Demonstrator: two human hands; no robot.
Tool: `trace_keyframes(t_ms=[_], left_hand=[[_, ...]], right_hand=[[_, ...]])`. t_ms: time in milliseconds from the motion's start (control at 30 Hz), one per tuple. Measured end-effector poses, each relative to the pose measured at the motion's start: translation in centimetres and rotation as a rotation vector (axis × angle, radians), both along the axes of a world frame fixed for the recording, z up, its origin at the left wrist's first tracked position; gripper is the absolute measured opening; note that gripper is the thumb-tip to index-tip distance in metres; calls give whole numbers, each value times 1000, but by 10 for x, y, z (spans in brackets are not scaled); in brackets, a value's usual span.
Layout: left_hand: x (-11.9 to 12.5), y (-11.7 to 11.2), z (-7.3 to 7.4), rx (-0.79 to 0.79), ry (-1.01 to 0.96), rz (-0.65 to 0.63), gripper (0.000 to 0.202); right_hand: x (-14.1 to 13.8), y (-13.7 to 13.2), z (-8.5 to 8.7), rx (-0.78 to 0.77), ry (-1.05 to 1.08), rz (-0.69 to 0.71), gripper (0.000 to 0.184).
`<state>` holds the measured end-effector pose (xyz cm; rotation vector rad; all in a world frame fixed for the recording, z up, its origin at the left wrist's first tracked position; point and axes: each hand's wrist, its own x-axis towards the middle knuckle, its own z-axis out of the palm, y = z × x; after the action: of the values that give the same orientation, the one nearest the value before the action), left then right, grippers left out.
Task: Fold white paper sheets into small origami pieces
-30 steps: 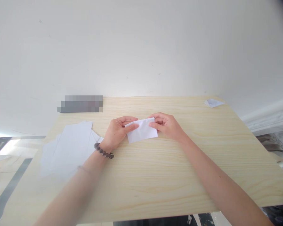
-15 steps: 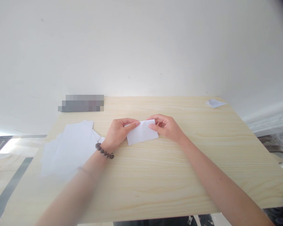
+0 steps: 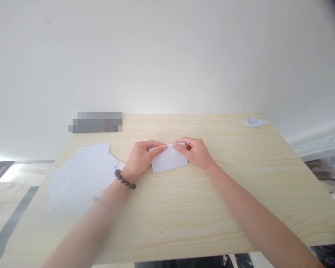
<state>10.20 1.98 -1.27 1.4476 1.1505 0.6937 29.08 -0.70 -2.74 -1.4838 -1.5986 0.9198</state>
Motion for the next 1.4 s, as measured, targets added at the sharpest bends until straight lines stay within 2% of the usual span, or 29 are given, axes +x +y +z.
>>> trace_keyframes(t_ms=[367, 533, 800, 1233, 1400], left_hand=[[0, 3, -1, -30, 1, 2, 36], [-1, 4, -3, -23, 10, 43, 38], [-3, 4, -6, -2, -23, -7, 37], [-2, 0, -1, 66, 67, -26, 40], [0, -1, -1, 124, 100, -61, 38]], right_hand=[[2, 0, -3, -80, 105, 18, 34], [4, 1, -3, -42, 88, 10, 32], [5, 2, -4, -19, 87, 19, 25], [5, 1, -4, -72, 99, 40, 26], [2, 0, 0, 35, 56, 49, 17]])
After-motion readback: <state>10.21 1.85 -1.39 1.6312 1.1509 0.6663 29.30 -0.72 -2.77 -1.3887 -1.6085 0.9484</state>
